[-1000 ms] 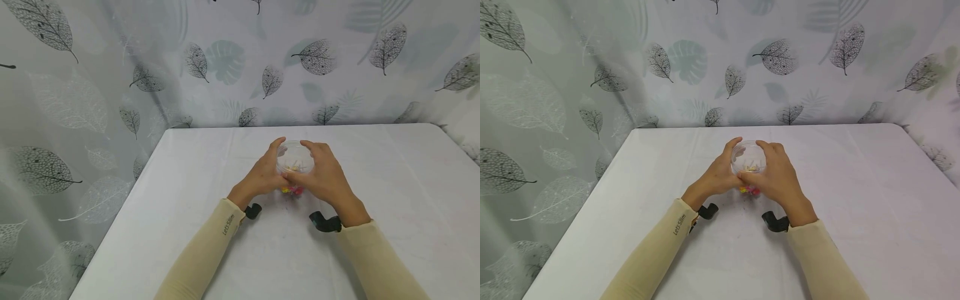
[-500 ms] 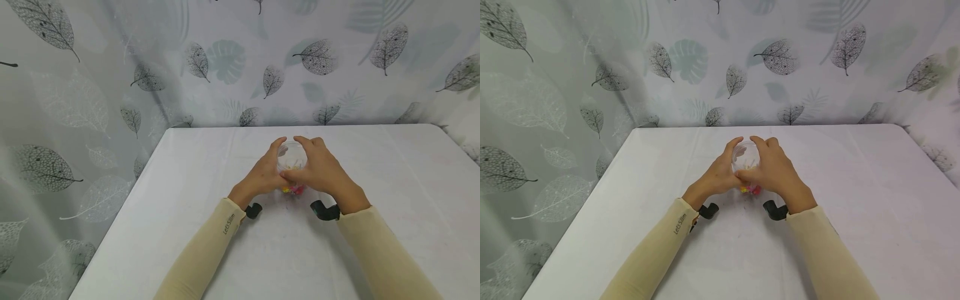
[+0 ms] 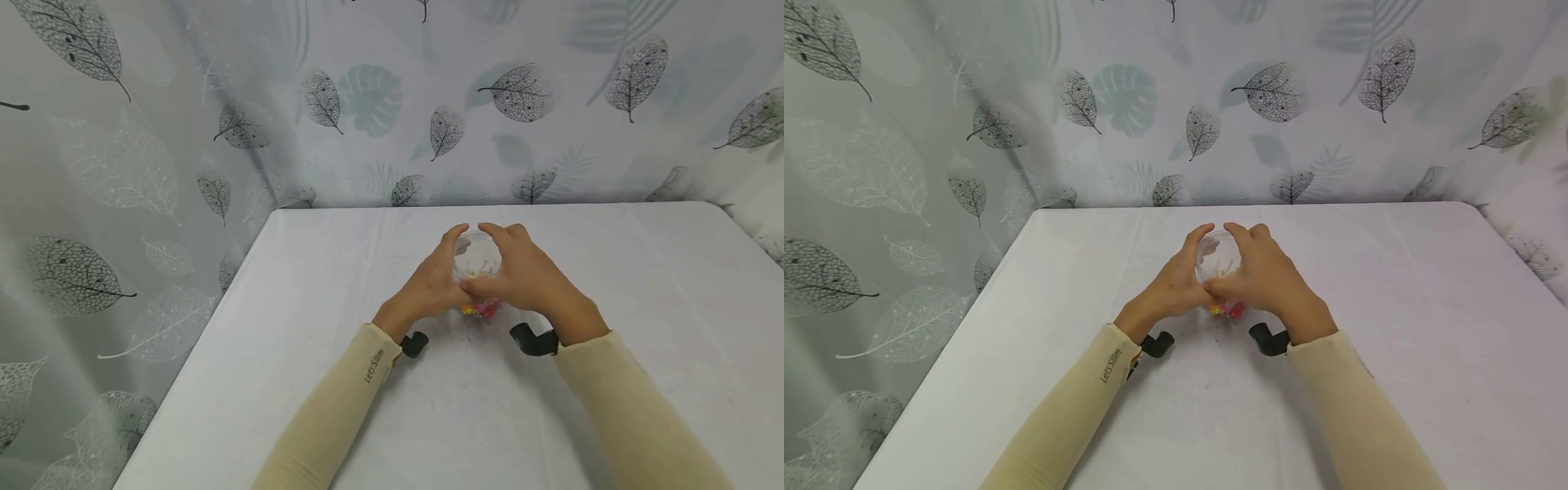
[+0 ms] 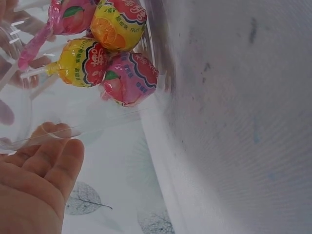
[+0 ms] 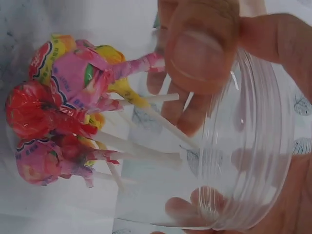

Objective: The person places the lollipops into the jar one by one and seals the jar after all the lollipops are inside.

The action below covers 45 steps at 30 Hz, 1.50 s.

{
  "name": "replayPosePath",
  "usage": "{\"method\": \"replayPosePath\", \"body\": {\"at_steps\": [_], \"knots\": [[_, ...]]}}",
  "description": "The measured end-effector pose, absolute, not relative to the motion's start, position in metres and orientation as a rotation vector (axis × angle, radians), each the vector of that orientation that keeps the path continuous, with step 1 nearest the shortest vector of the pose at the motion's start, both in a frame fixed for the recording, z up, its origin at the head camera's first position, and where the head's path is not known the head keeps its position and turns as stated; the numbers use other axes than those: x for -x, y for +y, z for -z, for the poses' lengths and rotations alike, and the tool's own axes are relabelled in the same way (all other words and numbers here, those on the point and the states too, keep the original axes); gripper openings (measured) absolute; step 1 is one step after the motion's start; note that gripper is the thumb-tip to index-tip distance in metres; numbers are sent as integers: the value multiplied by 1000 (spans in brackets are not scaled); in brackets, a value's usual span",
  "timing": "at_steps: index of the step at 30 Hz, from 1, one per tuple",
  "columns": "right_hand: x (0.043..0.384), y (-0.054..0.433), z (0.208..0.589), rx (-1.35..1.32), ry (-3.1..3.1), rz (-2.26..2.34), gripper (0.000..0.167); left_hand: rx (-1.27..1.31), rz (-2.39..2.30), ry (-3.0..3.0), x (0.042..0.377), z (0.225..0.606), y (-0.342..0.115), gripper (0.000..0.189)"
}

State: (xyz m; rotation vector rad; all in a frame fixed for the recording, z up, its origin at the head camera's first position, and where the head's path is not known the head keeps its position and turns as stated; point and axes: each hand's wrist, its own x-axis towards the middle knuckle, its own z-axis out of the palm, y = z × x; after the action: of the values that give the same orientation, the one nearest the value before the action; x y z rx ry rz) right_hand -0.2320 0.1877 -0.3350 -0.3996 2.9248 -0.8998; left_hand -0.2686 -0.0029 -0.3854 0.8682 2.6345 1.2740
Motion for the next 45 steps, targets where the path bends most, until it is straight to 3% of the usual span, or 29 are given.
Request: {"method": "replayPosePath", "body": {"at_steps": [20,30,45], "knots": [[232,185,335,435,2975,822,102,-846,-1283,2622,270,387,-3,117],[231,188,335,488,2944,868,92,-857,-1290,2614,270,387,-3,117],[232,187,328,523,2919,796,94,-853,-1278,2620,271,388,-3,117]]}}
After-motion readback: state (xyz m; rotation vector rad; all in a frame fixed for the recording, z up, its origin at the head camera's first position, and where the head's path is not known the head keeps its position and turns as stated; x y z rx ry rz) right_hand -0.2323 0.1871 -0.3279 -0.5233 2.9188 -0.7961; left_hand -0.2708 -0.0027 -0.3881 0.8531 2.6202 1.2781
